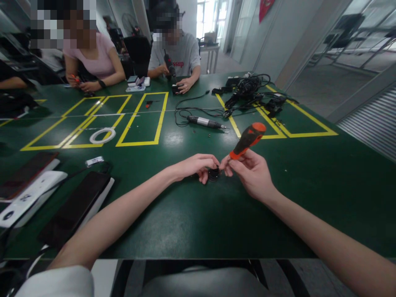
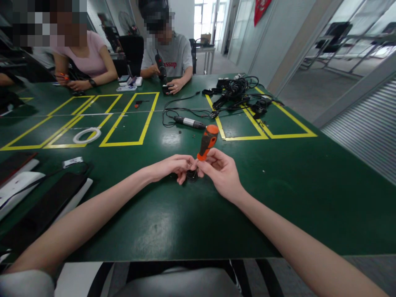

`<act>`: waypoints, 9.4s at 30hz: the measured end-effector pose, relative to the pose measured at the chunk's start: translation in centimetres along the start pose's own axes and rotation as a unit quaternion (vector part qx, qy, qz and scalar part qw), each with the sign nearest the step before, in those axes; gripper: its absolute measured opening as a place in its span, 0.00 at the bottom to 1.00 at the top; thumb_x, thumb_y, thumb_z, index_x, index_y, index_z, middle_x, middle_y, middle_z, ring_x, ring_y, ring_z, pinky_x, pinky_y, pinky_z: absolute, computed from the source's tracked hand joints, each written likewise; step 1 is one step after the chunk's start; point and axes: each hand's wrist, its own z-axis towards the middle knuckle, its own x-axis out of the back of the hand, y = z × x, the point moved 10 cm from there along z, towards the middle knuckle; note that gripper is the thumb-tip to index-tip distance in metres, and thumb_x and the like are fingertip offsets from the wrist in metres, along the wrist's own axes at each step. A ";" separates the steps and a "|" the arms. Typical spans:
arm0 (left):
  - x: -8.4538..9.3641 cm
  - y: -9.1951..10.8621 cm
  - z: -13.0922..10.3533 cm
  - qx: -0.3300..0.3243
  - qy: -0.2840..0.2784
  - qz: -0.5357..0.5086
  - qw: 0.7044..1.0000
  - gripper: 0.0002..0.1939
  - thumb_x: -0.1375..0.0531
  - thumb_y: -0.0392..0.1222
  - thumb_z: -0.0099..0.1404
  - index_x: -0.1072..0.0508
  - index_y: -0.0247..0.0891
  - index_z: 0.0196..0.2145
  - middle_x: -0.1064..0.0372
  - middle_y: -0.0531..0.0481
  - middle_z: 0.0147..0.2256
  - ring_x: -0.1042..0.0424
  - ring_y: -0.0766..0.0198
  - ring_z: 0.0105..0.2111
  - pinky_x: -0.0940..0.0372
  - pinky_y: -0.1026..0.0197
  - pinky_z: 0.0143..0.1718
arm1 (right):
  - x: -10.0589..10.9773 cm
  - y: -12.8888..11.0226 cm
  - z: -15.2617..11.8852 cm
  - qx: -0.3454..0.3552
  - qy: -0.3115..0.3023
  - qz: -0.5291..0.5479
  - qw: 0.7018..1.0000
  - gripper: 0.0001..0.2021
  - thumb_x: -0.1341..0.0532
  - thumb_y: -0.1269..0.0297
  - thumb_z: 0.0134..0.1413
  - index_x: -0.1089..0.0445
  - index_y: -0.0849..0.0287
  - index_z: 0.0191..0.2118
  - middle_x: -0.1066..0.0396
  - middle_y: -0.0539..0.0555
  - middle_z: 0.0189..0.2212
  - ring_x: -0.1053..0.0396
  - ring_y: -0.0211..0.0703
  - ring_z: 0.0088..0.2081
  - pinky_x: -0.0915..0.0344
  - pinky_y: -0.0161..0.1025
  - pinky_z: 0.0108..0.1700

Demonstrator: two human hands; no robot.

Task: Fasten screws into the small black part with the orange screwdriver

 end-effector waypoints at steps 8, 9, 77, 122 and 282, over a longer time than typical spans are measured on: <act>-0.1 0.2 0.1 0.010 0.015 -0.003 1.000 0.11 0.43 0.47 0.55 0.34 0.38 0.33 0.30 0.53 0.29 0.33 0.72 0.18 0.42 0.68 0.20 | -0.2 -0.2 -0.1 0.000 0.002 -0.014 1.000 0.14 0.28 0.51 0.57 0.26 0.56 0.37 0.25 0.49 0.25 0.31 0.37 0.23 0.29 0.38 0.28; -0.1 0.2 0.1 0.012 0.017 -0.002 1.000 0.11 0.43 0.46 0.55 0.34 0.38 0.33 0.30 0.53 0.29 0.33 0.72 0.18 0.41 0.68 0.20 | -0.2 -0.3 -0.1 0.002 0.001 -0.010 1.000 0.15 0.28 0.51 0.56 0.26 0.56 0.38 0.25 0.49 0.27 0.31 0.37 0.23 0.29 0.38 0.28; 2.0 -2.1 0.3 -0.001 -0.086 -0.087 0.993 0.25 0.21 0.39 0.47 0.19 0.32 0.43 0.18 0.43 0.36 0.18 0.62 0.33 0.24 0.63 0.36 | -0.4 -0.5 0.0 -0.020 -0.012 -0.041 0.999 0.18 0.26 0.48 0.52 0.27 0.56 0.32 0.22 0.52 0.26 0.31 0.38 0.23 0.30 0.38 0.28; 1.6 -1.4 0.4 -0.037 -0.079 -0.053 0.995 0.25 0.20 0.43 0.45 0.23 0.30 0.36 0.20 0.47 0.30 0.20 0.67 0.30 0.26 0.64 0.36 | -0.4 0.4 0.1 -0.038 -0.014 -0.007 0.999 0.16 0.24 0.52 0.50 0.26 0.57 0.31 0.22 0.51 0.26 0.32 0.36 0.22 0.31 0.35 0.25; -1.2 2.2 -2.7 -0.286 0.124 0.576 0.756 0.16 0.41 0.55 0.69 0.25 0.39 0.40 0.30 0.52 0.30 0.28 0.63 0.30 0.39 0.61 0.31 | -0.9 -0.2 -1.2 -0.032 -0.040 -0.011 0.999 0.15 0.33 0.50 0.64 0.23 0.58 0.37 0.25 0.51 0.26 0.30 0.37 0.24 0.29 0.37 0.29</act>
